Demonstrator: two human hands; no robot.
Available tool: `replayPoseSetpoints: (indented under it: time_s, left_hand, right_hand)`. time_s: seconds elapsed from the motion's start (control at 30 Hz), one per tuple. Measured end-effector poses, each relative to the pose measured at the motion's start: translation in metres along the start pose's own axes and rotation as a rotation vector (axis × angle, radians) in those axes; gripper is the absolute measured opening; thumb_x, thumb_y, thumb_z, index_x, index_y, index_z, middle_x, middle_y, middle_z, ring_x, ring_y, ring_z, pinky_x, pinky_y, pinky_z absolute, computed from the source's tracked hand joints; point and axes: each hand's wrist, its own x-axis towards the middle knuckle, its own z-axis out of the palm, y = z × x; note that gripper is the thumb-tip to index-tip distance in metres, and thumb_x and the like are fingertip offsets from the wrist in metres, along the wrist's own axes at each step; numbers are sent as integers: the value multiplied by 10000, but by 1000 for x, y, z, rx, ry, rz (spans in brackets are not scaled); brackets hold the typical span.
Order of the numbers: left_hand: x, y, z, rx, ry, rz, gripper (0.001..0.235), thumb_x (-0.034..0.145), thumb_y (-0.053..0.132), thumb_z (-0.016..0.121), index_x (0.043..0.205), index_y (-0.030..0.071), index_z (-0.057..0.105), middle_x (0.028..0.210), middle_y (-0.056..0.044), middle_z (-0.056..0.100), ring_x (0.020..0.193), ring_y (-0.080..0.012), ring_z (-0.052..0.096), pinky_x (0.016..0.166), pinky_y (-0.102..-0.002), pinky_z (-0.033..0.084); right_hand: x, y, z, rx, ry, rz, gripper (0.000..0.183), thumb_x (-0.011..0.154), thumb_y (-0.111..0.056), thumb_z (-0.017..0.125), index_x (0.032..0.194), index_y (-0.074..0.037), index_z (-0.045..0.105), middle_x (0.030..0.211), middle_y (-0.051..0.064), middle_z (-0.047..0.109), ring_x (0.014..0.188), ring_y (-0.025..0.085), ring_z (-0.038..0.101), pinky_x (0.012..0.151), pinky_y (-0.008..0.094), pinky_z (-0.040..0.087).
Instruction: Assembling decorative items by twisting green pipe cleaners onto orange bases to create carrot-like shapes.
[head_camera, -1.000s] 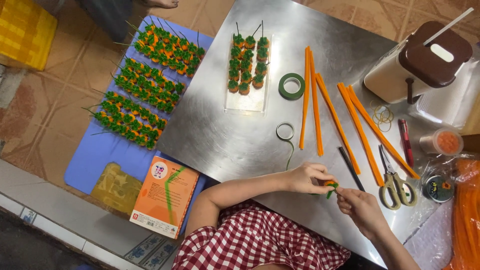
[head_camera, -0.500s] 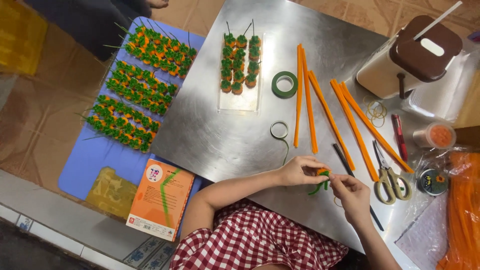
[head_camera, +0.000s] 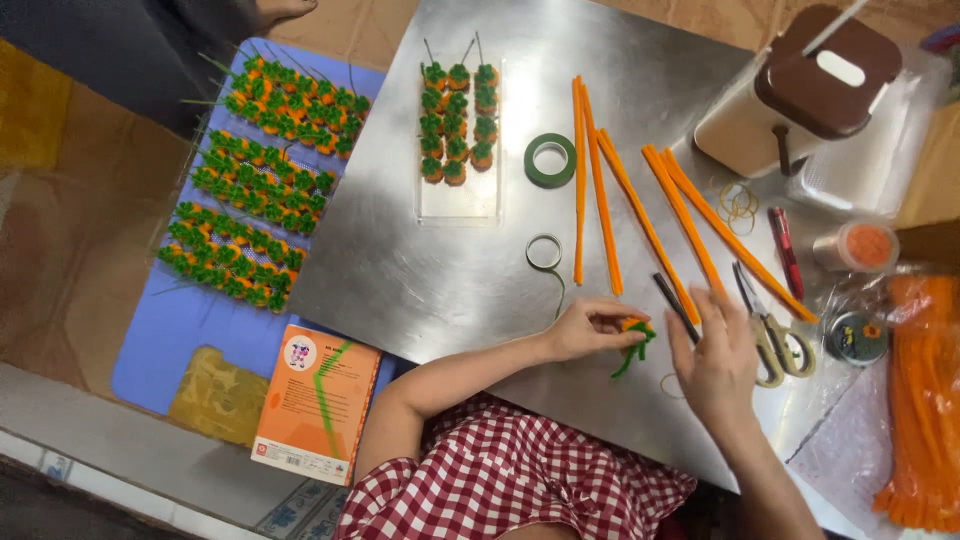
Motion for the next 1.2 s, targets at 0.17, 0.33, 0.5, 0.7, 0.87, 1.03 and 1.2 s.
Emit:
replayPoseSetpoints:
  time_s: [0.17, 0.33, 0.5, 0.7, 0.87, 1.03, 1.2]
  left_hand:
    - [5, 59, 9, 146, -88, -139, 231, 1106, 161, 907, 1329, 124, 859, 1261, -27, 812, 1214, -139, 740, 1038, -343, 647]
    - [7, 23, -8, 49, -96, -310, 222, 1144, 167, 849, 1360, 132, 813, 1497, -88, 849, 1411, -157, 736, 1221, -369, 618]
    - [14, -7, -25, -12, -131, -158, 369, 1223, 158, 857, 1574, 47, 832, 1403, -83, 818, 1202, -123, 761, 1121, -282, 658]
    - [24, -40, -36, 17, -38, -95, 363, 1169, 390, 938, 1356, 140, 752, 1387, -60, 853, 1261, -187, 825, 1162, -371, 656]
    - [22, -27, -24, -46, 59, -84, 409, 1167, 251, 943, 1470, 80, 727, 1403, -148, 858, 1255, -242, 871, 1127, -375, 737]
    - [16, -9, -17, 66, 57, -121, 781, 1123, 271, 958, 1834, 60, 713, 1289, -9, 799, 1164, -120, 824, 1183, -256, 653]
    - [13, -1, -10, 155, -31, -98, 529, 1212, 275, 885, 1681, 35, 835, 1501, -156, 914, 1335, -193, 860, 1200, -277, 701]
  right_hand:
    - [85, -80, -22, -714, 393, -429, 1235, 1209, 286, 724, 1982, -396, 43, 2086, 427, -93, 1999, 533, 54, 1437, 571, 717]
    - [197, -211, -89, -887, 208, -1245, 1532, 947, -1158, 422, 1992, -482, -473, 715, 96, 497, 524, 210, 575, 590, 314, 613]
    - [168, -185, -69, 296, 52, -1076, 314, 1340, 21, 631, 1557, 38, 858, 1642, 376, 754, 1489, 527, 854, 1182, 445, 834]
    - [71, -99, -42, 263, -320, -489, 427, 1179, 114, 621, 1564, 14, 776, 1571, 224, 836, 1413, 440, 833, 1181, 565, 723]
    - [9, -37, -1, 45, -268, -303, 364, 1144, 11, 827, 1507, 33, 803, 1439, 232, 832, 1314, 439, 810, 1170, 565, 708]
    - [-36, -23, 8, -20, -273, -174, 557, 1152, -190, 938, 1646, 25, 798, 1522, 218, 851, 1335, 378, 834, 1162, 509, 706]
    - [-44, -28, 14, 21, -205, -146, 406, 1181, -24, 913, 1534, 158, 829, 1412, 320, 848, 1230, 445, 851, 1087, 530, 753]
